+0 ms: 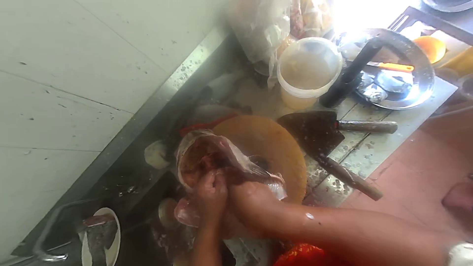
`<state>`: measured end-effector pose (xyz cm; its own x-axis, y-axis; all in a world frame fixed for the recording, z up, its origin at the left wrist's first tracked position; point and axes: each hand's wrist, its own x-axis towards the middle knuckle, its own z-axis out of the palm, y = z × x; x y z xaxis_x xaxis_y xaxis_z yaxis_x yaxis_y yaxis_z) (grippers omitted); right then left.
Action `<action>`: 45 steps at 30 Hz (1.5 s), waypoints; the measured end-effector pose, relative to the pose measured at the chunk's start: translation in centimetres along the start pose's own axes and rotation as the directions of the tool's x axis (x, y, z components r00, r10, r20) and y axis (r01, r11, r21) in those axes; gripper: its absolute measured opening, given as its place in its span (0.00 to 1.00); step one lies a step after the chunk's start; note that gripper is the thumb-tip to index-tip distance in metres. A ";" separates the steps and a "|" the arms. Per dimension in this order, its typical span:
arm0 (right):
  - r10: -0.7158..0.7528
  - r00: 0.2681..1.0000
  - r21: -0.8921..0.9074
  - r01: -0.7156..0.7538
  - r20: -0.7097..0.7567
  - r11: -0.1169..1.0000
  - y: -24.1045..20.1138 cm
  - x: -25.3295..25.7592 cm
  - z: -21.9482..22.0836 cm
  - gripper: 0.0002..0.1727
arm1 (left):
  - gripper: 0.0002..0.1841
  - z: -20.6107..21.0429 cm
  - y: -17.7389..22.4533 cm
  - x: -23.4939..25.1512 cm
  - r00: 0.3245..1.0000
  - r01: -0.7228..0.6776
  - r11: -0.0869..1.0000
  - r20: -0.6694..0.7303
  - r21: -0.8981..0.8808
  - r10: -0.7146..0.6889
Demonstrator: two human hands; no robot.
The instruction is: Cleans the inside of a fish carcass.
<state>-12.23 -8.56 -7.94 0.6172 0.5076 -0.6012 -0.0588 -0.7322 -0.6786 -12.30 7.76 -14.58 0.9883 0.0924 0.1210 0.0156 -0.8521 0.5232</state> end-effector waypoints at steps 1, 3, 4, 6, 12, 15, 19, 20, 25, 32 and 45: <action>-0.009 1.000 -0.002 0.009 -0.016 1.000 0.2 -0.5 0.3 0.12 | 0.14 0.0 0.0 0.1 1.000 -0.004 1.000 -0.019 -0.030 0.003; -0.027 0.999 -0.038 0.025 -0.047 0.999 0.6 -1.6 0.9 0.15 | 0.13 0.0 -0.2 0.1 0.999 -0.010 0.995 -0.041 -0.098 0.006; -0.028 0.998 -0.049 0.025 -0.063 0.998 0.5 -1.8 1.1 0.16 | 0.13 0.0 -0.2 0.1 0.999 -0.013 0.993 -0.044 -0.118 0.008; -0.013 0.998 -0.046 0.010 -0.058 0.999 -0.2 -1.1 0.7 0.13 | 0.13 0.2 -0.2 0.2 0.999 -0.021 0.988 -0.043 -0.150 0.015; -0.008 1.000 -0.013 0.008 0.010 1.000 1.0 -4.1 1.1 0.23 | 0.12 -0.7 -0.3 -0.1 0.993 0.081 0.949 -0.059 -0.306 -0.104; -0.036 0.999 -0.037 0.037 0.028 0.999 1.2 -5.5 2.2 0.27 | 0.13 -1.9 0.0 -0.4 0.972 0.120 0.773 -0.087 -0.623 -0.220; -0.046 0.997 -0.025 0.045 -0.064 0.999 2.9 -6.0 1.9 0.28 | 0.15 -4.3 0.6 0.8 0.949 0.068 0.630 -0.144 -0.773 -0.279; -0.035 0.997 -0.012 0.034 -0.075 0.999 3.6 -6.3 1.9 0.29 | 0.17 -4.5 0.4 0.8 0.959 0.107 0.721 -0.120 -0.685 -0.256; -0.020 0.991 -0.015 0.018 -0.133 1.000 5.5 -5.8 3.3 0.29 | 0.24 -2.7 0.0 0.4 0.977 0.139 0.983 -0.147 -0.120 -0.156; -0.088 0.979 0.022 0.094 -0.184 0.995 7.0 -5.7 4.1 0.29 | 0.24 -2.6 -0.1 0.1 0.972 0.234 0.972 0.014 -0.012 -0.233; -0.094 0.988 -0.004 0.094 -0.119 0.996 8.3 -5.8 2.8 0.28 | 0.17 0.8 5.9 4.4 0.863 -0.065 0.759 0.418 0.648 -0.283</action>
<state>-18.52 -16.27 -11.26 0.7087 0.5167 -0.4805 0.0027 -0.6830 -0.7305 -7.71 2.74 -11.68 0.9121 0.1057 -0.3961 0.0460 -0.9865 -0.1574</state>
